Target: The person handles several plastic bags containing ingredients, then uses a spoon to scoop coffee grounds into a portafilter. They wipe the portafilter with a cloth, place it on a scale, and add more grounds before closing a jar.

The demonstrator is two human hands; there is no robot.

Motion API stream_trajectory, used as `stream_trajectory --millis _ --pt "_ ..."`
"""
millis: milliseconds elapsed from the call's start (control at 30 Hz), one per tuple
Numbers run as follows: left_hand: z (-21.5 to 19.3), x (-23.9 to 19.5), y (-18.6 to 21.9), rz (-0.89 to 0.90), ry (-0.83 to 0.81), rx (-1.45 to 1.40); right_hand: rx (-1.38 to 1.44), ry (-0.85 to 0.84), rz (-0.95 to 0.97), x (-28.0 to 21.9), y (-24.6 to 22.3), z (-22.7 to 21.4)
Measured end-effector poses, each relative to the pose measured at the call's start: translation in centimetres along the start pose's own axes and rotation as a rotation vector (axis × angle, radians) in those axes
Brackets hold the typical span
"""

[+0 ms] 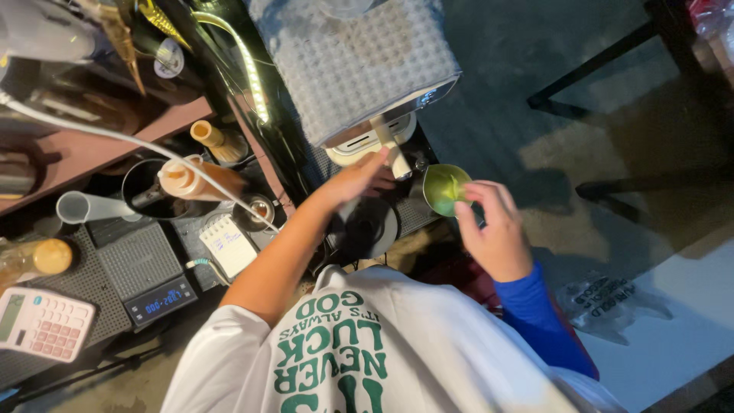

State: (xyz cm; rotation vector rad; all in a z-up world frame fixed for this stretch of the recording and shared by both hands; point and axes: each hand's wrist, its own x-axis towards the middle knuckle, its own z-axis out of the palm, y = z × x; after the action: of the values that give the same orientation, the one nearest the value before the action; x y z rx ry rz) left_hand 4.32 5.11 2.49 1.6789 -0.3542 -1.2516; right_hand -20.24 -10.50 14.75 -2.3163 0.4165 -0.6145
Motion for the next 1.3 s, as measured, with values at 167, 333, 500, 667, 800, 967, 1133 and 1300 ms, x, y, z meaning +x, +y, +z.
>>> stream_trajectory --millis 167,333,500,667,800,967,1133,1300 --pt "-5.8 -2.5 2.4 0.588 0.628 0.946 -0.007 -0.048 -0.145 4.9 -3.1 6.7" --pt "-7.0 1.3 4.6 0.586 0.677 1.060 -0.259 -0.326 0.281 9.5 -0.7 12.4" --pt "-7.7 2.0 1.8 0.387 0.621 1.106 -0.270 -0.264 0.176 9.9 1.6 14.4" --pt "-6.2 -0.8 -3.4 0.238 0.394 1.431 -0.247 -0.240 0.157 9.3 4.3 15.9" --pt "-4.2 -2.8 -3.2 0.384 0.541 1.516 -0.201 -0.194 0.153 9.6 6.2 17.5" --pt "-4.8 -9.5 2.7 0.352 0.522 1.277 -0.018 -0.152 0.252 9.6 6.5 18.0" --pt "-5.0 -13.1 9.9 0.775 0.840 0.503 0.298 -0.257 0.644 10.3 4.8 17.8" --pt "-4.3 -9.4 13.1 1.293 0.633 0.917 0.424 -0.243 0.658 10.7 4.6 17.9"
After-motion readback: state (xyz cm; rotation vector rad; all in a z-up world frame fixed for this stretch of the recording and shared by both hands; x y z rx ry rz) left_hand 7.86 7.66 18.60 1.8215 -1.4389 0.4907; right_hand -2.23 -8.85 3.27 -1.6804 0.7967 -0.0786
